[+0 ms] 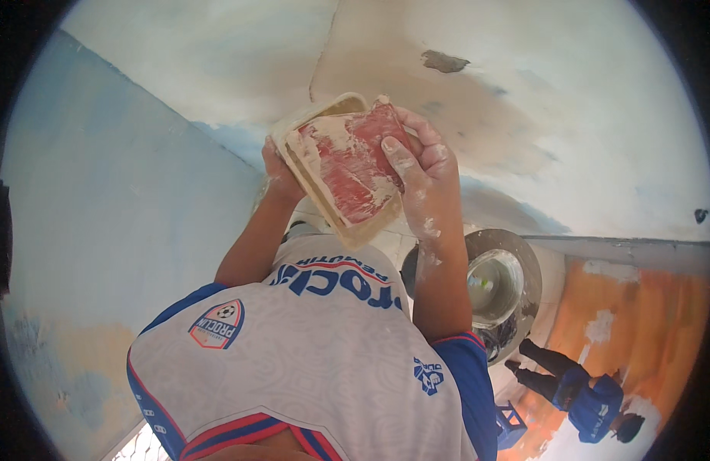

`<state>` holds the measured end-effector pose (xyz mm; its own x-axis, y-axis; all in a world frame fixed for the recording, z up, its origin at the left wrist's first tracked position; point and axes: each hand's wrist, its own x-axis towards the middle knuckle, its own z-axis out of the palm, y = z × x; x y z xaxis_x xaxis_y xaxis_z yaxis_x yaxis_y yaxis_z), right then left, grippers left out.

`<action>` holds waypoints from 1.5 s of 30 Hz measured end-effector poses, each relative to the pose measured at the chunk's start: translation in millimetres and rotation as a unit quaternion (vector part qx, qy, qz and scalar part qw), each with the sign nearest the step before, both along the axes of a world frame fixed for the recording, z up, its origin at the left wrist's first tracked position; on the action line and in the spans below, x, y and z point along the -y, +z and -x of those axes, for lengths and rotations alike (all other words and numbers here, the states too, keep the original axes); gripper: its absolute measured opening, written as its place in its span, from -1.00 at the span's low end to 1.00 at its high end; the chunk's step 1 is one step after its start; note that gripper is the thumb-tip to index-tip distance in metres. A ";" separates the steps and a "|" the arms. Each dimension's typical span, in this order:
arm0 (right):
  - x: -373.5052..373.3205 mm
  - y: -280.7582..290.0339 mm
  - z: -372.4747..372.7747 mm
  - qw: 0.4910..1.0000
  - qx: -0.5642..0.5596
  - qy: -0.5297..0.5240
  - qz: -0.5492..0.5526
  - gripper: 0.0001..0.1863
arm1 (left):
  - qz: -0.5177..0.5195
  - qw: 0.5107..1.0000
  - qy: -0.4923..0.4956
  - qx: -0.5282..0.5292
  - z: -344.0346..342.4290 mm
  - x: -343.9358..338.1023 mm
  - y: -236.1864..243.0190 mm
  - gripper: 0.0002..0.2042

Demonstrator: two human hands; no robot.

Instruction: The person applies filler to a hole in the ceiling and surrounding wall using a putty knife, repeatedly taking material from a plastic container.

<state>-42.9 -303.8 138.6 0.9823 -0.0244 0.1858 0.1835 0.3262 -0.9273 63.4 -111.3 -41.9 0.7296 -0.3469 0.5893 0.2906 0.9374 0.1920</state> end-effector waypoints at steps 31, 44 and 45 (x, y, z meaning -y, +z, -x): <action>197.1 -70.5 -78.2 0.680 0.095 -0.594 0.420 -0.35 | -0.273 0.914 0.214 -0.211 49.8 39.8 24.0 -0.24; 230.6 -67.8 -117.3 0.572 0.021 -0.598 0.561 -0.36 | -0.278 0.904 0.230 -0.228 38.8 21.4 28.7 -0.24; 233.2 -69.7 -119.4 0.556 0.033 -0.603 0.571 -0.36 | -0.285 0.901 0.232 -0.231 37.4 21.0 28.0 -0.24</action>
<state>76.5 -536.9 68.8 0.3689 -0.4871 0.7916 -0.3236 -0.8657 -0.3819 26.1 -132.3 -13.8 0.9958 -0.0917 0.0082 0.0652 0.7653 0.6403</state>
